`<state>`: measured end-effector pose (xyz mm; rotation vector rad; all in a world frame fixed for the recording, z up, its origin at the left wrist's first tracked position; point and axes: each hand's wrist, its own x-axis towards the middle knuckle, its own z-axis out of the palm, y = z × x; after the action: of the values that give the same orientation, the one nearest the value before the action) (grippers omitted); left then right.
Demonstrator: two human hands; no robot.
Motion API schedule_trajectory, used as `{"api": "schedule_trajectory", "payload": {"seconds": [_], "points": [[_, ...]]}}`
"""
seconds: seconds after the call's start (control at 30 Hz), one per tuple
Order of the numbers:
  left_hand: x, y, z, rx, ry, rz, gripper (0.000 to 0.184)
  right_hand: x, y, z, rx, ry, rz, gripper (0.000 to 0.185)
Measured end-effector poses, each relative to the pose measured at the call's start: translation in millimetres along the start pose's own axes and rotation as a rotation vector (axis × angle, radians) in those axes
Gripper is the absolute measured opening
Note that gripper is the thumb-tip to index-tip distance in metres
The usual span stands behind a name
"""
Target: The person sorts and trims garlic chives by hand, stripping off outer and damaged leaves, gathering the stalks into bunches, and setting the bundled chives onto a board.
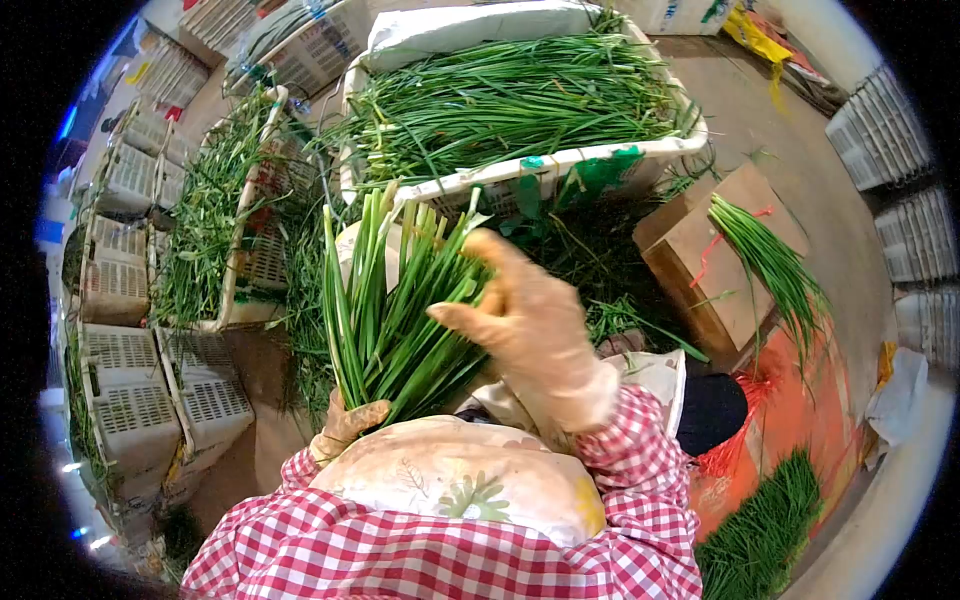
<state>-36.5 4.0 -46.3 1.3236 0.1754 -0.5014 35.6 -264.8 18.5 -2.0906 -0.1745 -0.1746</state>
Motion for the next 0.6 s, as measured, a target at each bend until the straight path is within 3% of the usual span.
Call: {"api": "schedule_trajectory", "payload": {"seconds": [0.03,0.1,0.13,0.17,0.23,0.3,0.33,0.37,0.43,0.47,0.57,0.6], "points": [[0.0,2.6,4.2,0.055,-0.018,0.039,0.041,0.0,7.3,13.4,-0.089,-0.031,-0.032,0.026],[0.4,0.3,-0.2,0.088,-0.052,0.062,0.043,-3.0,10.3,29.1,-0.157,0.121,-0.259,0.024],[-1.2,-4.8,-6.1,0.083,-0.043,0.066,0.043,-4.5,9.3,23.8,0.021,0.067,-0.221,0.017],[-3.1,-12.9,-14.6,-0.090,0.007,-0.093,0.043,-9.2,6.1,14.4,0.352,-0.038,-0.018,0.011],[-7.1,-25.5,-24.8,-0.266,0.057,-0.251,0.043,-7.8,12.3,-11.4,0.429,0.103,0.049,0.011],[-6.6,-26.2,-24.8,-0.334,0.028,-0.199,0.042,-3.6,50.7,-36.5,0.233,0.383,0.053,0.015],[-6.0,-22.7,-21.7,-0.345,-0.028,-0.124,0.042,4.5,56.5,-54.9,-0.373,0.388,0.190,0.017],[-5.4,-19.1,-18.7,-0.359,-0.084,-0.050,0.042,4.4,84.6,-66.3,-0.585,0.377,0.193,0.030],[-2.0,-14.9,-12.7,-0.227,-0.033,-0.091,0.042,6.0,60.6,-61.8,-0.626,0.406,0.141,0.048],[-0.5,-12.5,-9.2,-0.202,-0.020,-0.121,0.042,10.7,49.7,-56.3,-0.468,0.363,-0.054,0.056],[-1.3,2.3,5.1,-0.045,-0.078,-0.045,0.043,16.7,8.1,-32.8,-0.509,0.062,-0.376,0.080],[-3.9,9.7,12.0,0.003,-0.056,-0.072,0.043,17.2,3.6,-20.7,-0.506,-0.036,-0.307,0.079]]}}
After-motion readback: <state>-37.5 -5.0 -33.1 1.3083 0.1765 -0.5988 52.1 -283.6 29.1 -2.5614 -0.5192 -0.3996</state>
